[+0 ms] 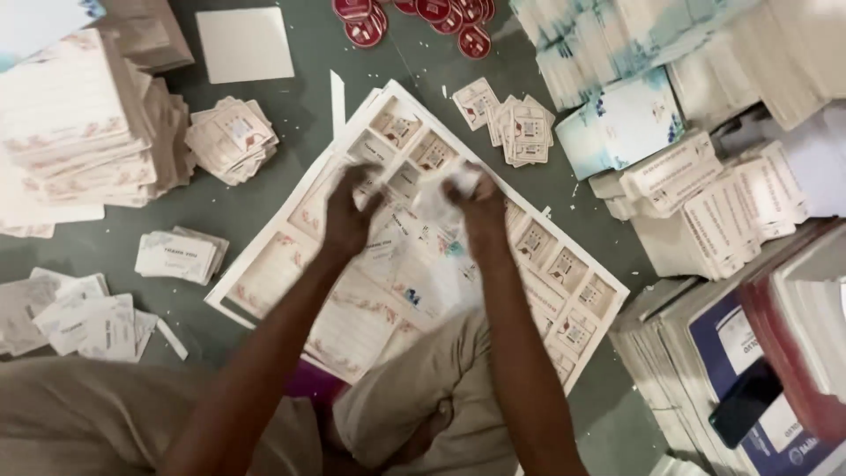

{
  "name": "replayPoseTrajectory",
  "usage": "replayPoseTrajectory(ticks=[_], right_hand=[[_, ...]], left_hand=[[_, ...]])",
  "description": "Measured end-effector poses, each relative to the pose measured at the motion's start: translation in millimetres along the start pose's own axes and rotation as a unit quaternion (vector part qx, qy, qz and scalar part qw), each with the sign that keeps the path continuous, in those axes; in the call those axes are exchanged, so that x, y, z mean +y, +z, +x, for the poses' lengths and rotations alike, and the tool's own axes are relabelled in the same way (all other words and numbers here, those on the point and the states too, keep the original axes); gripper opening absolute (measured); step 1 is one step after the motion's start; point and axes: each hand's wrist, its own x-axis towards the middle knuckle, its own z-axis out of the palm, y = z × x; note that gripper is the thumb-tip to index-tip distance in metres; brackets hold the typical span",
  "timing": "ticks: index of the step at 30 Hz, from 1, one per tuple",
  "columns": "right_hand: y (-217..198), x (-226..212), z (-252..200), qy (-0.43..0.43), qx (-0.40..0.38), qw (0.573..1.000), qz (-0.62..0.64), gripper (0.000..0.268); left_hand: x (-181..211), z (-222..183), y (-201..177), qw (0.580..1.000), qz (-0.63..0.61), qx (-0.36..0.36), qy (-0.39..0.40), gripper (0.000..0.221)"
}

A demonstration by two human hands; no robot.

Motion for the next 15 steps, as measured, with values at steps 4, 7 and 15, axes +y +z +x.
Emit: replayPoseTrajectory(ticks=[4, 7, 15], right_hand=[[7.5, 55.1, -53.7, -0.007, -0.065, 0.996, -0.058, 0.035], [15.8, 49.4, -92.7, 0.042, -0.152, 0.987, 0.034, 0.038], [26.6, 37.1, -159.8, 0.298, -0.315, 0.852, 0.292, 0.053]], left_hand=[[48.5, -73.7, 8.3, 0.954, -0.218, -0.110, -0.172, 0.043], [53.3, -105.8, 3.5, 0.956, -0.185, -0.069, -0.216, 0.033], [166.8, -130.1, -73.3, 0.957, 0.258, -0.074, 0.111, 0.111]])
